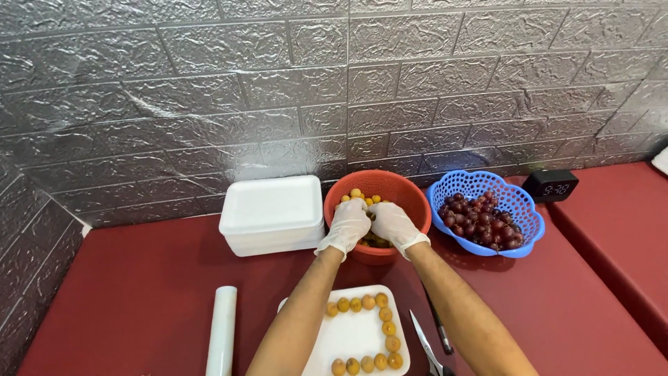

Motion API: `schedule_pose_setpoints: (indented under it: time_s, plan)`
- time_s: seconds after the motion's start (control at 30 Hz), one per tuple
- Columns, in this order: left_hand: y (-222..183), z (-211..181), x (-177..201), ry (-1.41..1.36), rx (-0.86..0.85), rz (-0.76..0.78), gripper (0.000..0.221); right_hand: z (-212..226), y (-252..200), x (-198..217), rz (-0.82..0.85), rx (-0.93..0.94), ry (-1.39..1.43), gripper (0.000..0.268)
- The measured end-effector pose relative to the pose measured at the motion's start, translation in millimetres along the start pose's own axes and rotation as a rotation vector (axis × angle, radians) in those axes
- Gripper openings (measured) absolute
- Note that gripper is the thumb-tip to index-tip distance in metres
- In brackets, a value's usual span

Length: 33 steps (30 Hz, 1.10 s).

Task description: A person wearing gloves picks small yellow fruits from a bowl and arranges them neatly on a white tray, occasionally using a digital scale to check the weight.

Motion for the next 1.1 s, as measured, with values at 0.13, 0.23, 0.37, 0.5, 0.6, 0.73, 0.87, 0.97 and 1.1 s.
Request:
schedule_pose_setpoints:
  time_s: [0.13, 0.23, 0.37, 0.5, 0.6, 0.73, 0.87, 0.97, 1.1]
  plan:
    - [-3, -8, 5, 0.117, 0.027, 0.059, 0.031, -2, 3, -10, 0.045, -0.049, 0.027, 0.039]
    - [4, -2, -2, 0.189, -0.004, 0.090, 0.034, 5, -11, 0, 0.056, -0.056, 0.030, 0.054]
    - [20, 12, -20, 0.351, -0.017, 0.119, 0.037, 17, -31, 16, 0.067, 0.008, 0.004, 0.047]
    - [15, 12, -19, 0.398, -0.029, 0.133, 0.039, 16, -25, 11, 0.054, 0.067, 0.019, 0.040]
    - [9, 5, -15, 0.390, -0.015, 0.130, 0.041, 23, -36, 24, 0.054, 0.082, 0.022, 0.040]
    - [-16, -22, 6, 0.326, 0.029, 0.142, 0.042, 19, -31, 19, 0.028, 0.050, 0.031, 0.045]
    - [-26, -33, 15, 0.209, 0.073, 0.127, 0.045, 27, -44, 34, -0.011, -0.046, 0.165, 0.046]
    - [-21, -28, 14, 0.143, 0.096, 0.111, 0.045, 19, -38, 30, -0.073, -0.109, 0.344, 0.044]
    - [1, -3, -1, 0.076, 0.082, 0.044, 0.043, -5, -15, 7, -0.135, -0.114, 0.556, 0.043]
Point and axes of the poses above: each hand's wrist, its own y-axis towards the middle knuckle, its own x-axis out of the back of the hand, z = x × y, the point moved 2 cm from there along y, towards the middle knuckle, and after that the axes turned 3 degrees about -y, right-handed, at the moved point
